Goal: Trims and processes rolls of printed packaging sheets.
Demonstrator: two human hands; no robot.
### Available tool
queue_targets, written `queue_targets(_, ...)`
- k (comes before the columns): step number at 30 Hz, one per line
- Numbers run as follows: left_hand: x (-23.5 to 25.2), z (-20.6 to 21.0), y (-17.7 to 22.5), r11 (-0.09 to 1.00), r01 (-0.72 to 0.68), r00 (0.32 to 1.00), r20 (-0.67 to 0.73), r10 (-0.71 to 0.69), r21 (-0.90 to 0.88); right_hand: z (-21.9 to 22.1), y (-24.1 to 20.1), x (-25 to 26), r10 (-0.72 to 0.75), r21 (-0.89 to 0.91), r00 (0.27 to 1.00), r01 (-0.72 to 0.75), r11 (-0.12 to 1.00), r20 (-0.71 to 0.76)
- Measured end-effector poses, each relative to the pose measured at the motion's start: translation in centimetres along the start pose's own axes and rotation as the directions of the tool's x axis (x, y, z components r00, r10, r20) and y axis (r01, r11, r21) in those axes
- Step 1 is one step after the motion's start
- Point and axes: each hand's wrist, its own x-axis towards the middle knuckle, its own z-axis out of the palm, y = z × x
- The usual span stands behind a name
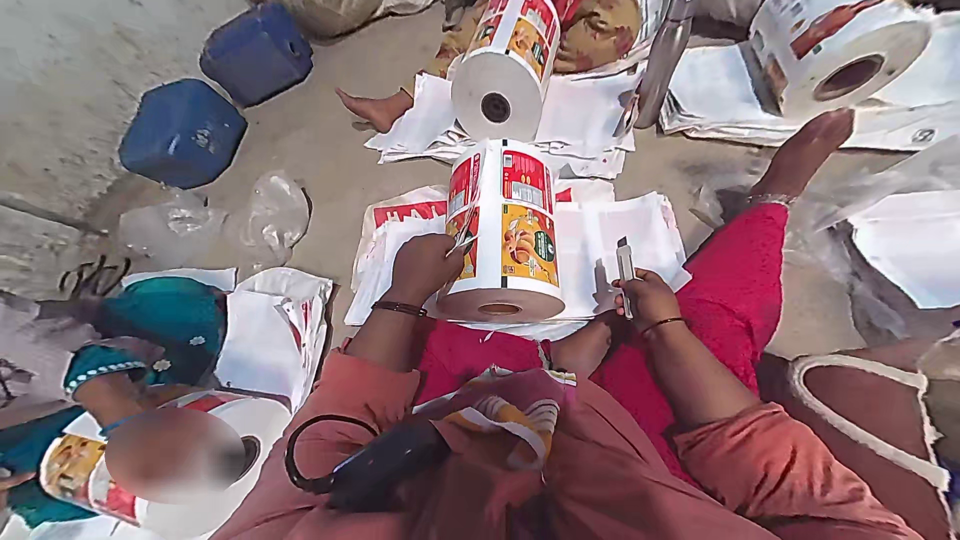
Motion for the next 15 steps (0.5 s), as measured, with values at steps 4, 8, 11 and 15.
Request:
queue_targets(4, -0.2, 0.0, 1.2, 0.997, 0.051, 0.998, -0.039, -0.049, 0.055, 0.4, 0.0, 0.3, -0.009, -0.02, 1.0, 0.01, 1.0, 0.006)
queue_targets(8, 0.0, -0.5, 2.3, 0.983, 0.177, 0.984, 0.031, -0.178, 0.038, 0.6, 0.2, 0.5, 0.012, -0.054, 1.0, -0.013, 0.998, -0.01)
queue_targets(11, 1.6, -1.3, 1.4, 0.985, 0.165, 0.964, 0.22, -0.148, -0.06, 0.8, 0.8, 0.6, 0.023, -0.11, 0.999, -0.028, 0.994, -0.041)
queue_targets(15, 3.8, 0.2, -2.0, 0.878, 0.043, 0.964, 0.252, 0.089, -0.477, 0.6, 0.5, -0.1, -0.074, -0.324, 0.995, 0.046, 0.945, -0.074)
